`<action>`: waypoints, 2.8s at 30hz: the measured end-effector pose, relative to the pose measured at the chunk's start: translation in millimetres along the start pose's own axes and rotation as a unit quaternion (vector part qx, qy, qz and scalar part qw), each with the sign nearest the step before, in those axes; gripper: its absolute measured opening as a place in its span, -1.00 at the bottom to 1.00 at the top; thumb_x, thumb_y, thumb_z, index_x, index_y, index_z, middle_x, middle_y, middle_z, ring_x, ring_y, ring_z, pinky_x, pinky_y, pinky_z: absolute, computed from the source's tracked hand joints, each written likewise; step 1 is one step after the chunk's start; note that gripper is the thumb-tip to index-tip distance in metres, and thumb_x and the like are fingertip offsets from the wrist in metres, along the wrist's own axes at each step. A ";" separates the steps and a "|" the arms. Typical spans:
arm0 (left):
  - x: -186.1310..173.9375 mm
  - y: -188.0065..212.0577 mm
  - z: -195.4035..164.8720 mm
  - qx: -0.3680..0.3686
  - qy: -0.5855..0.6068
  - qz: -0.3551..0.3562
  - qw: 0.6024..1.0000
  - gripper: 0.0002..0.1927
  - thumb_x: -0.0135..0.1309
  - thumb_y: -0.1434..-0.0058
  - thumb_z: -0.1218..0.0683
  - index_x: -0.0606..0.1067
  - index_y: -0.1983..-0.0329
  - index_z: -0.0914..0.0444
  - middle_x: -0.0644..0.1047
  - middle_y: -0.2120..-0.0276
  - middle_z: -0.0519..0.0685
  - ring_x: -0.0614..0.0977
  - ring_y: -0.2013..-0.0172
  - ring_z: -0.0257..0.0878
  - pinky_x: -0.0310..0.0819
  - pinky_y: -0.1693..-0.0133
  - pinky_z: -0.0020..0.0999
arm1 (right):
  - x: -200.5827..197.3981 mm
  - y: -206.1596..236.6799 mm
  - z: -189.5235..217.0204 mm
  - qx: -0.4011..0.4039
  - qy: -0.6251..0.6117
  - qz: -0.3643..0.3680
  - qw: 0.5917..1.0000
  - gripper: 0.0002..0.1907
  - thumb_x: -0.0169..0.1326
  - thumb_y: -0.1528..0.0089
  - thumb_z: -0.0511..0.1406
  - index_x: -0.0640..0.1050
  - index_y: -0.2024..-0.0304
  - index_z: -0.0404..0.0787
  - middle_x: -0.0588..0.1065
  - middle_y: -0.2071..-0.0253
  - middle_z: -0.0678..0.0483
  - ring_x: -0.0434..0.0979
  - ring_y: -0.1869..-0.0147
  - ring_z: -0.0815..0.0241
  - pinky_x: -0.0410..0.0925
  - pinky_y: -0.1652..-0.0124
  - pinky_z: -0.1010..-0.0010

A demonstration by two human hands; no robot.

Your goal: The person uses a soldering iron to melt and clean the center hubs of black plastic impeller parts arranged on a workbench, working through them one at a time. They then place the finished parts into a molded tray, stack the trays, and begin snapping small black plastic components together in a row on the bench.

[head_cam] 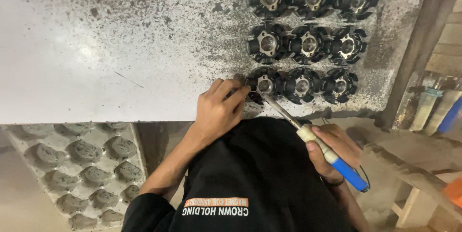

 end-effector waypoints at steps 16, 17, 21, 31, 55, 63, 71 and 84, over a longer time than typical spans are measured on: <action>14.8 10.0 9.8 0.039 0.041 0.067 0.996 -0.65 0.23 -0.03 0.24 0.58 0.07 0.25 0.53 0.16 -0.03 0.57 0.21 -0.08 0.55 0.27 -0.22 | 38.1 -38.4 71.8 -0.154 0.158 0.055 0.974 -0.80 0.27 -0.14 -0.41 0.56 0.23 -0.41 0.56 0.42 -0.09 0.63 0.37 0.01 0.44 0.30 0.32; 17.0 10.9 11.2 0.036 0.048 0.062 0.996 -0.65 0.24 -0.03 0.24 0.58 0.07 0.25 0.52 0.16 -0.02 0.57 0.20 -0.08 0.56 0.26 -0.21 | 40.2 -40.3 72.7 -0.154 0.166 0.064 0.972 -0.80 0.27 -0.14 -0.41 0.56 0.23 -0.40 0.56 0.42 -0.10 0.63 0.36 0.01 0.44 0.30 0.31; 20.5 11.5 13.4 0.032 0.082 0.041 0.995 -0.63 0.23 -0.03 0.25 0.55 0.04 0.27 0.51 0.14 0.00 0.59 0.15 -0.06 0.58 0.20 -0.19 | 39.2 -38.4 68.4 -0.146 0.155 0.084 0.974 -0.77 0.27 -0.17 -0.37 0.56 0.18 -0.38 0.59 0.35 -0.12 0.66 0.30 0.06 0.48 0.25 0.34; -86.8 -23.1 -19.5 0.099 0.050 -0.100 0.989 -0.67 0.30 -0.13 0.35 0.56 0.04 0.33 0.60 0.25 -0.02 0.58 0.44 -0.21 0.47 0.48 -0.25 | -11.6 -37.3 -29.1 0.119 -0.114 -0.114 0.980 -0.76 0.18 -0.40 -0.36 0.59 0.00 -0.47 0.61 0.02 -0.10 0.59 0.01 0.21 0.41 -0.03 0.50; 22.3 -63.9 28.6 0.003 -0.053 0.024 0.998 -0.73 0.17 -0.12 0.27 0.62 0.09 0.24 0.50 0.19 0.01 0.64 0.25 -0.12 0.55 0.47 -0.27 | 23.1 -121.6 40.0 -0.061 0.101 0.103 0.988 -0.73 0.27 -0.23 -0.42 0.61 0.03 -0.41 0.61 0.19 -0.17 0.69 0.22 0.08 0.48 0.18 0.43; 27.6 -66.8 31.4 -0.015 -0.010 0.019 1.000 -0.71 0.20 -0.12 0.22 0.54 0.07 0.25 0.49 0.20 0.01 0.64 0.24 -0.06 0.58 0.37 -0.17 | 24.1 -125.2 46.2 -0.076 0.138 0.117 0.981 -0.74 0.28 -0.24 -0.43 0.62 0.04 -0.43 0.60 0.27 -0.16 0.65 0.26 0.07 0.45 0.20 0.41; -88.6 -94.8 -31.0 0.083 0.022 -0.033 0.996 -0.77 0.25 -0.24 0.24 0.54 0.04 0.30 0.46 0.34 -0.08 0.58 0.52 -0.17 0.39 0.55 -0.21 | -19.6 -109.9 -35.2 0.128 -0.081 -0.077 0.985 -0.72 0.24 -0.31 -0.34 0.64 0.04 -0.48 0.62 0.20 -0.11 0.60 0.26 0.23 0.39 0.22 0.54; 4.3 -129.3 68.8 0.002 -0.088 -0.069 0.994 -0.80 0.12 -0.19 0.28 0.63 0.14 0.26 0.49 0.22 -0.03 0.62 0.28 -0.17 0.55 0.47 -0.27 | 5.5 -141.3 -44.3 0.005 -0.056 -0.093 0.994 -0.70 0.25 -0.39 -0.33 0.58 -0.07 -0.45 0.59 0.01 -0.17 0.59 -0.01 0.13 0.42 -0.09 0.45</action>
Point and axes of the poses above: each hand's wrist, its own y-axis away from the middle knuckle, its own x-axis out of the palm, z = x × y, the point moved 10 cm from there along -y, towards the middle knuckle
